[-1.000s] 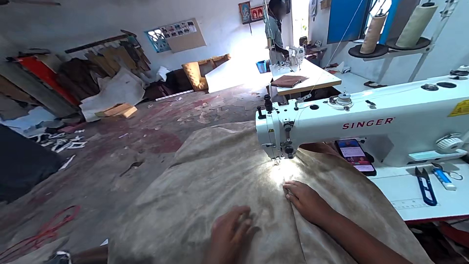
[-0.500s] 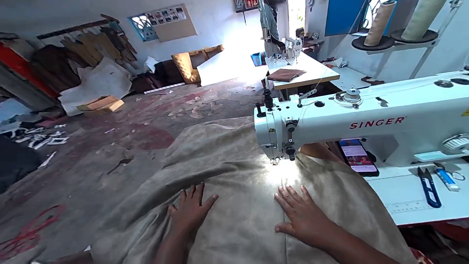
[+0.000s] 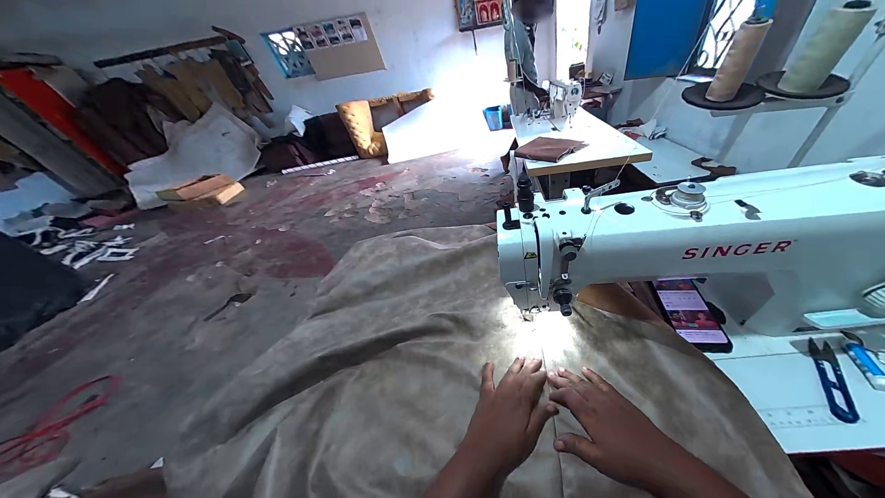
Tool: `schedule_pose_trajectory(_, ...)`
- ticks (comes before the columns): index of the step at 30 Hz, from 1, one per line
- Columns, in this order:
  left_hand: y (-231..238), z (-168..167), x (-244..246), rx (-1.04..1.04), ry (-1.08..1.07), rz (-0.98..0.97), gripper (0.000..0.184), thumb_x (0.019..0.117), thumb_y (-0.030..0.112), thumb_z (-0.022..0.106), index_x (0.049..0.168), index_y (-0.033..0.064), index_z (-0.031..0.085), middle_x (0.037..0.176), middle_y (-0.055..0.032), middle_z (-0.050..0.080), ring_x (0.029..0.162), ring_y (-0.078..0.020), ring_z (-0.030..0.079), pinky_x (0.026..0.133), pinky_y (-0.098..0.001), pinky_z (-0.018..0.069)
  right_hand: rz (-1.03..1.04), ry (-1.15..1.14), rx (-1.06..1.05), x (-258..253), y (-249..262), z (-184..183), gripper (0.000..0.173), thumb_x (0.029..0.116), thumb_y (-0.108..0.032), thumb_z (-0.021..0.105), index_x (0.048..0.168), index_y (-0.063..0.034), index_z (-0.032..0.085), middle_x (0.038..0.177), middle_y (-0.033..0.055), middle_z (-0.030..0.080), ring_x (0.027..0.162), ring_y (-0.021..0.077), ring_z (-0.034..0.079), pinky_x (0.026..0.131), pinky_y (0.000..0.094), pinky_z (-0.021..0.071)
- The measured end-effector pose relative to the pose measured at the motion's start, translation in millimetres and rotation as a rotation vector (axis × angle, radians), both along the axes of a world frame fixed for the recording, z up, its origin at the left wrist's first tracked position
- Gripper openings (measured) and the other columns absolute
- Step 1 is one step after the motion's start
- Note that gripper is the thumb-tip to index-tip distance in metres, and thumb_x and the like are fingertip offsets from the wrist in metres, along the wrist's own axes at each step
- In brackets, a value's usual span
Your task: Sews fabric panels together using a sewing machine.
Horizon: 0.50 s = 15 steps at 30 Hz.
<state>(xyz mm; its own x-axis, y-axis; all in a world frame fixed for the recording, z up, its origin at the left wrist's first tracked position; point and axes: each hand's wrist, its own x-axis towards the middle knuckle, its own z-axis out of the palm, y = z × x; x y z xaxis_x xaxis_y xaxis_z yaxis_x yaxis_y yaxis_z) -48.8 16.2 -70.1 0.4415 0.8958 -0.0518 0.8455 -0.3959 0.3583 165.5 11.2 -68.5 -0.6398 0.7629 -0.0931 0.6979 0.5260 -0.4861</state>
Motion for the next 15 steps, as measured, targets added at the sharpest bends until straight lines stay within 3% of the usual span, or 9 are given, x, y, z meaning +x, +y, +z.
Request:
schedule_pose_trajectory(3,-1,3,-10,-0.052,0.050,0.036,0.075,0.1001,0.072,0.027,0.151,0.0220,0.049,0.164,0.0060,0.039,0.157,-0.0208,0.022,0.123,-0.0657,0.0045,-0.008,0.018,0.048,7,-4,-4,0.060,0.1054,-0.056,0.043,0.143,-0.0108,0.054,0.161,0.0055,0.044,0.154,0.0224,0.032,0.128,0.0494,0.0162)
schedule_pose_trajectory(10,8,10,-9,-0.109,0.075,0.080,0.072,0.0956,0.071,0.044,0.148,0.0228,0.052,0.163,0.0080,0.039,0.157,-0.0188,0.020,0.123,-0.0631,0.0037,-0.007,0.057,0.081,11,1,-7,0.068,0.0988,-0.064,0.051,0.141,-0.0110,0.057,0.158,0.0055,0.048,0.152,0.0237,0.036,0.126,0.0520,0.0200)
schedule_pose_trajectory(15,27,11,-9,-0.100,0.076,0.100,0.071,0.0944,0.072,0.045,0.146,0.0232,0.053,0.161,0.0061,0.041,0.157,-0.0179,0.021,0.124,-0.0606,0.0035,0.006,0.004,0.045,11,19,-1,0.071,0.0986,-0.067,0.048,0.143,-0.0116,0.054,0.161,0.0054,0.044,0.154,0.0228,0.031,0.128,0.0503,0.0152)
